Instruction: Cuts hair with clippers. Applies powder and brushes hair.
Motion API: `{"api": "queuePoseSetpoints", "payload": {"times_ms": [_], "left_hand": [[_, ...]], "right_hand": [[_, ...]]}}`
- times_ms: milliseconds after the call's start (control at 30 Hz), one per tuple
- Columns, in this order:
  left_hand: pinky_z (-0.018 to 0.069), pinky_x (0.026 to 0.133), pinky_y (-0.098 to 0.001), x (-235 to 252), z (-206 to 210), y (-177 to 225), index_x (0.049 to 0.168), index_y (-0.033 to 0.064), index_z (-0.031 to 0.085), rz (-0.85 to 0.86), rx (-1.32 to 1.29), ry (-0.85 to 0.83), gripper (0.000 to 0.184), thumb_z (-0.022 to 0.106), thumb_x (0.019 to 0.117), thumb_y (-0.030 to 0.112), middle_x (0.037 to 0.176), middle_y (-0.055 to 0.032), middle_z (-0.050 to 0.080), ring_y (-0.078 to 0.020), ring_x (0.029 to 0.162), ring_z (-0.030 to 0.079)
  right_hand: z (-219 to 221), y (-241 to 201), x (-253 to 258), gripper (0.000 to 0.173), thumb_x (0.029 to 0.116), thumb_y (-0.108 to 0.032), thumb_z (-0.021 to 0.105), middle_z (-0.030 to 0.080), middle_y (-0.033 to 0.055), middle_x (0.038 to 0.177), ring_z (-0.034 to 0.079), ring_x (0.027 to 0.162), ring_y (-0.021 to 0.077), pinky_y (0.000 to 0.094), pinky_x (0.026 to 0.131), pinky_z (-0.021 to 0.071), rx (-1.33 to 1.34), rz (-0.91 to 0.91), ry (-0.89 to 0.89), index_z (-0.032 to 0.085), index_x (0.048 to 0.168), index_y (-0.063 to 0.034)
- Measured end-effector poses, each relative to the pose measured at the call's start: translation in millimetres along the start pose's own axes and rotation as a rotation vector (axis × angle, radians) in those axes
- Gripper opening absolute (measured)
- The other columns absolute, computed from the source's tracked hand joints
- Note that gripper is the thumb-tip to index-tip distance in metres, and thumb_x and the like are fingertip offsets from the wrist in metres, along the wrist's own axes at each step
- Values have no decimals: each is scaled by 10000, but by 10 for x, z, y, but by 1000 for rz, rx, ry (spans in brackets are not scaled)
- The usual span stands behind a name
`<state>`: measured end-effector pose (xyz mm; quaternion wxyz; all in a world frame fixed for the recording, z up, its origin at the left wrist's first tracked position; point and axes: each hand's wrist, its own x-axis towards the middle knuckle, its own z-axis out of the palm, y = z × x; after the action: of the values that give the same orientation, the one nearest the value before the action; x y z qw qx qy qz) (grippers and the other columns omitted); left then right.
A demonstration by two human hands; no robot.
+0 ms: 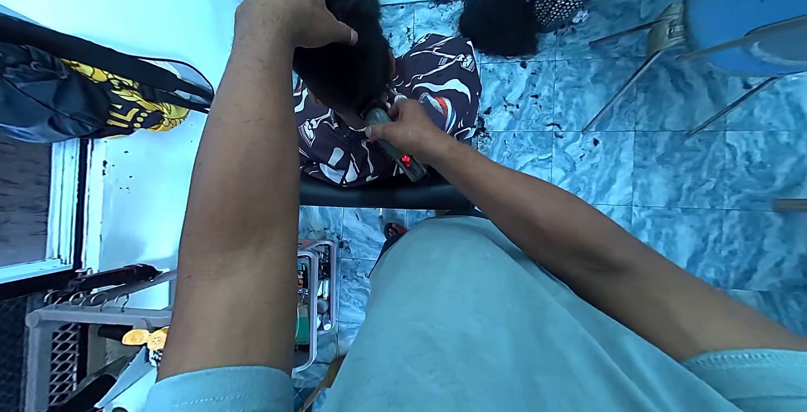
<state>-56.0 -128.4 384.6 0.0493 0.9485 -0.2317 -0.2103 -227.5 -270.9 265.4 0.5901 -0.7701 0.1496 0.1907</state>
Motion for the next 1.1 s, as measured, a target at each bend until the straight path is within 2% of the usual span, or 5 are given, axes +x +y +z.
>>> {"api": "queuePoseSetpoints", "payload": {"times_ms": [200,367,533,667,1100], "left_hand": [[375,1063,-716,-27,12,98,1438,201,587,-45,57,22,631,681,914,541,1408,-176,602,-393,1345,532],[377,1068,-717,-6,-22,95,1473,193,555,-44,58,2,655,683,924,528,1431,-166,592,-387,1360,526],[372,1066,-722,-23,-16,88,1474,203,554,-47,49,-9,647,675,929,531,1437,-157,589,-384,1365,520],[382,1062,-723,9,-12,39,1477,182,549,-30,35,-4,671,681,922,536,1428,-173,591,-393,1355,529],[378,1094,-678,-32,-22,35,1482,172,541,-7,10,-20,655,684,936,504,1437,-158,587,-360,1372,520]], "right_hand": [[92,47,26,629,779,-254,878,676,157,1039,694,878,253,467,781,605,103,-29,30,554,1258,-6],[112,28,8,456,781,-214,868,693,159,940,700,818,258,467,723,600,140,84,20,625,1092,13],[185,-31,62,649,774,-276,876,669,146,1043,691,889,250,470,774,606,109,-91,27,539,1270,-29],[209,-26,7,597,776,-196,882,697,168,992,712,844,261,460,750,615,173,38,32,542,1220,12],[155,-104,36,590,795,-232,869,662,146,1003,689,845,228,417,743,615,295,-102,-26,543,1233,-9]]}}
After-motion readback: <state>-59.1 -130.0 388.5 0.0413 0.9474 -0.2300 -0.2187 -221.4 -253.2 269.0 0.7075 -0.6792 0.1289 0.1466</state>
